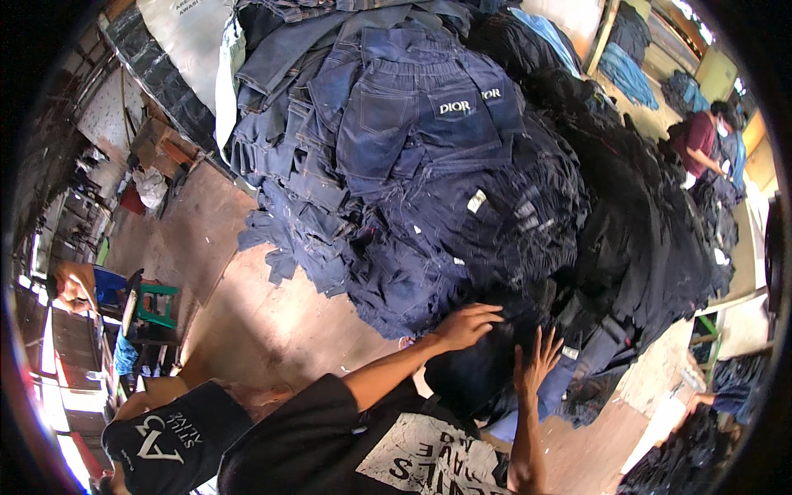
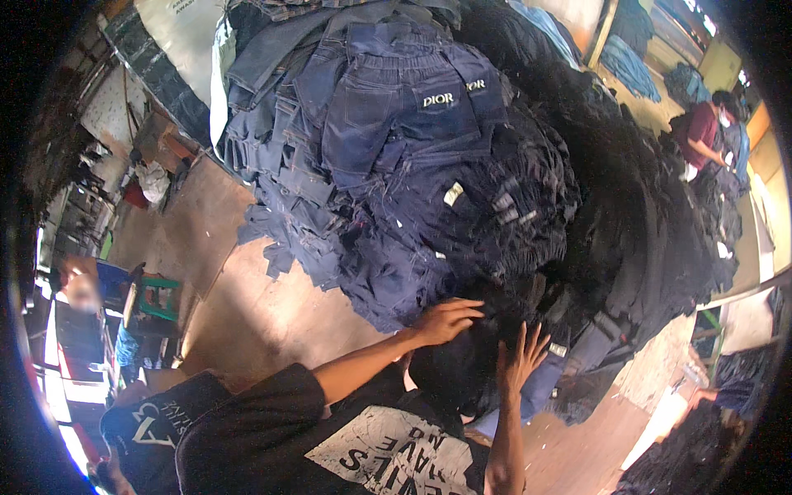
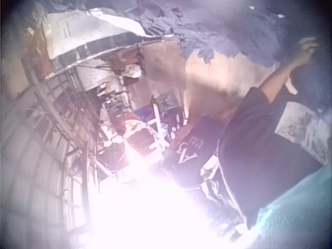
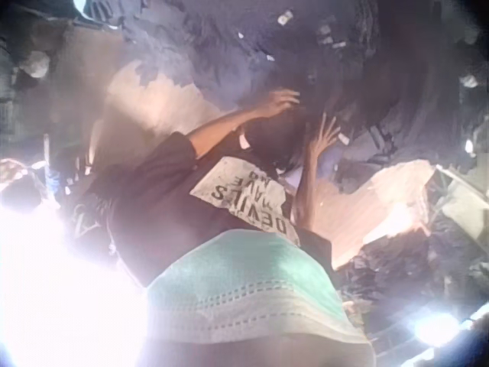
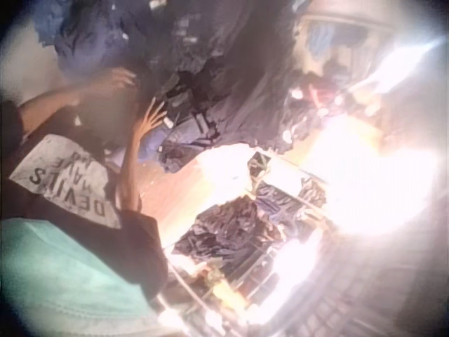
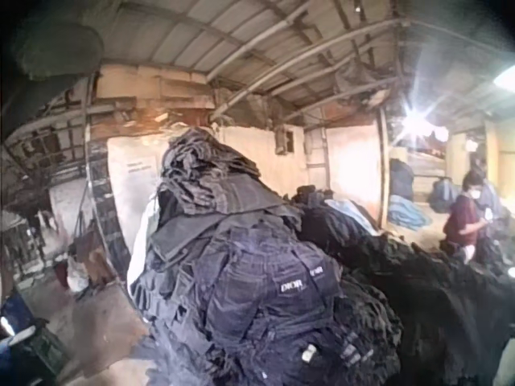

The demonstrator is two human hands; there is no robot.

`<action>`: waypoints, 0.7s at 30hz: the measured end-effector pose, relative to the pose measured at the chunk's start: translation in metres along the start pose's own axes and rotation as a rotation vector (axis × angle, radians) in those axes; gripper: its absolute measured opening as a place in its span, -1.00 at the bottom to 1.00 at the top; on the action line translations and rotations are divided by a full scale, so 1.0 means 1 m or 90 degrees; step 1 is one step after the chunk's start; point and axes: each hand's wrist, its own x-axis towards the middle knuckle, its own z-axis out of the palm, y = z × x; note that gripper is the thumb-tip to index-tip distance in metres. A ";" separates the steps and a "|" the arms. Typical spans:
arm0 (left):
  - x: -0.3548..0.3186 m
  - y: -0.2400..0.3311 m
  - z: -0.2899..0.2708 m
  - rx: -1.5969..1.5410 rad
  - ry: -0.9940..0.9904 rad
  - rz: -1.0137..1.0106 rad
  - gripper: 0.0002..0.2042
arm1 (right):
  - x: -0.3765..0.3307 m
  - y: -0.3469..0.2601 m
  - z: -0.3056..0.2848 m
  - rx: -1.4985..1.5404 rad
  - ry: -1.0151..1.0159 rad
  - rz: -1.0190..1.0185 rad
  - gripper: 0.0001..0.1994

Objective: The person repeatedly picks up dark-colored garments from a large pile, briefly unfolds or turns them over, and places them into a nearby round basket. The person continues this cycle throughout the clip, handling items one at a time.

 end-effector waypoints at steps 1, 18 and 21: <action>0.004 -0.003 -0.033 -0.004 0.107 0.040 -0.81 | -0.004 -0.004 -0.007 0.025 0.004 0.007 -0.29; 0.405 -0.113 -0.225 0.383 0.074 -0.398 0.11 | 0.030 -0.179 -0.040 0.269 0.059 -0.006 -0.73; 0.400 -0.120 -0.251 0.443 0.057 -0.264 -0.49 | 0.044 -0.177 -0.040 0.363 0.084 0.132 -0.83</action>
